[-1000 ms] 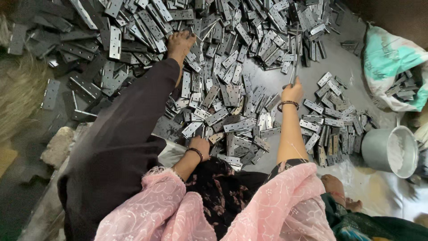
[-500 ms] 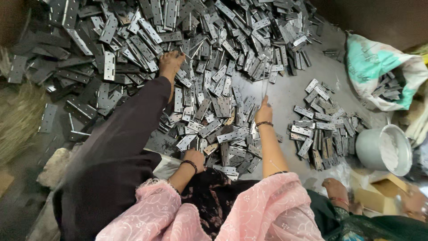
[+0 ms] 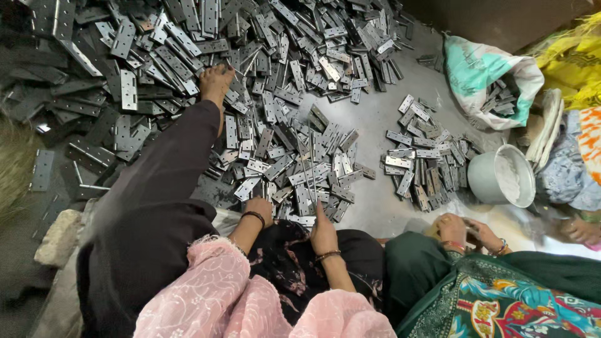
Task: The person sits on the floor and sorts a large pile of small metal parts by hand. They pick up individual pieces, inspect them, and place them into a separate pile. Another person is visible nearby, also sorting parts.
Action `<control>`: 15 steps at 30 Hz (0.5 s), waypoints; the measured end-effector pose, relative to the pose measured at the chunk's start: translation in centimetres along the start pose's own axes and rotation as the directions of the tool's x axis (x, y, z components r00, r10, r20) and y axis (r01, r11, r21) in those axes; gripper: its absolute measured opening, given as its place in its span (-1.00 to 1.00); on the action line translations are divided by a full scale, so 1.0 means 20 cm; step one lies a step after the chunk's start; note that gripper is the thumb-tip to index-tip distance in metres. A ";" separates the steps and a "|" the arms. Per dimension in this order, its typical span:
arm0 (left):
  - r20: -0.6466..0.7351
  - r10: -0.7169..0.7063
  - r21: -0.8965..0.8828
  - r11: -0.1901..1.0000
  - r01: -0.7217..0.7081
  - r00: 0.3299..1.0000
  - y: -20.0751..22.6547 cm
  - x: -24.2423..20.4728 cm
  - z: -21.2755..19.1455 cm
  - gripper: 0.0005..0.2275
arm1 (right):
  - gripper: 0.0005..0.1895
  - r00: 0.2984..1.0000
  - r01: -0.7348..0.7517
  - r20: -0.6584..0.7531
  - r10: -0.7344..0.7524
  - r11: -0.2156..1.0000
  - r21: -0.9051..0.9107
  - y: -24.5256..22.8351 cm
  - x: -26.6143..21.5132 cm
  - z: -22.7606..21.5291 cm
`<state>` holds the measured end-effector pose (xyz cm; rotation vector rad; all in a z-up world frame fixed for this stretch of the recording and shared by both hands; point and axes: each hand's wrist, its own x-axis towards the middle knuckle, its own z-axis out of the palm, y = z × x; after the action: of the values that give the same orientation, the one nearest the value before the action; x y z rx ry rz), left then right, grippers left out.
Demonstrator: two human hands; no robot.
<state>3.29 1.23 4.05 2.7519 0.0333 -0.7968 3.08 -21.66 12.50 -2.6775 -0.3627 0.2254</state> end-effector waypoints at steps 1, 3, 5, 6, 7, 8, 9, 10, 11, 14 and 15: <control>-0.010 0.000 0.008 1.000 0.000 1.000 0.00 0.00 0.00 -0.60 | -0.18 1.000 0.002 -0.021 -0.001 0.998 0.057 -0.01 -0.07 -0.05; -0.011 0.005 -0.001 1.000 -0.005 1.000 0.00 -0.01 -0.01 -0.60 | -0.28 0.997 -0.037 -0.059 0.045 0.991 0.132 -0.02 -0.12 -0.14; -0.014 0.001 -0.019 1.000 -0.001 1.000 0.00 0.01 -0.03 -0.60 | -0.38 0.987 -0.128 -0.078 0.142 0.978 0.165 -0.02 -0.11 -0.23; -0.017 -0.005 -0.032 0.999 0.004 1.000 0.00 0.02 -0.02 -0.60 | -0.40 0.989 -0.063 -0.124 0.085 0.983 0.172 -0.02 -0.09 -0.25; -0.019 -0.010 -0.046 0.999 0.010 1.000 0.00 0.02 -0.01 -0.61 | -0.42 0.985 0.003 -0.170 0.027 0.984 0.176 -0.02 -0.06 -0.27; -0.023 -0.002 -0.046 0.999 0.001 1.000 0.00 0.02 -0.01 -0.62 | -0.43 0.976 0.071 -0.216 -0.032 0.982 0.176 -0.01 -0.01 -0.29; -0.028 0.006 -0.046 0.999 -0.008 1.000 0.01 0.03 0.00 -0.64 | -0.44 0.958 0.122 -0.275 -0.078 0.981 0.148 0.00 0.05 -0.30; -0.033 0.013 -0.047 0.999 -0.014 0.999 0.00 0.03 0.00 -0.65 | -0.45 0.935 0.174 -0.330 -0.127 0.978 0.118 0.01 0.14 -0.30; -0.048 0.023 -0.045 0.999 -0.025 0.999 0.01 0.03 0.00 -0.66 | -0.45 0.907 0.225 -0.382 -0.176 0.971 0.086 0.02 0.23 -0.31; -0.059 0.051 -0.028 0.998 -0.053 0.997 0.00 0.02 -0.01 -0.63 | -0.41 0.957 -0.025 -0.286 0.046 0.997 0.079 0.10 0.64 -0.31; -0.039 0.064 -0.021 0.998 -0.065 0.997 0.00 0.01 -0.02 -0.59 | -0.39 0.952 -0.039 -0.299 0.066 0.995 0.095 0.12 0.79 -0.30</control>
<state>3.67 1.34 4.20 2.7319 -0.0390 -0.7223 19.88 -21.70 15.24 -2.5822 -0.1808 -0.1501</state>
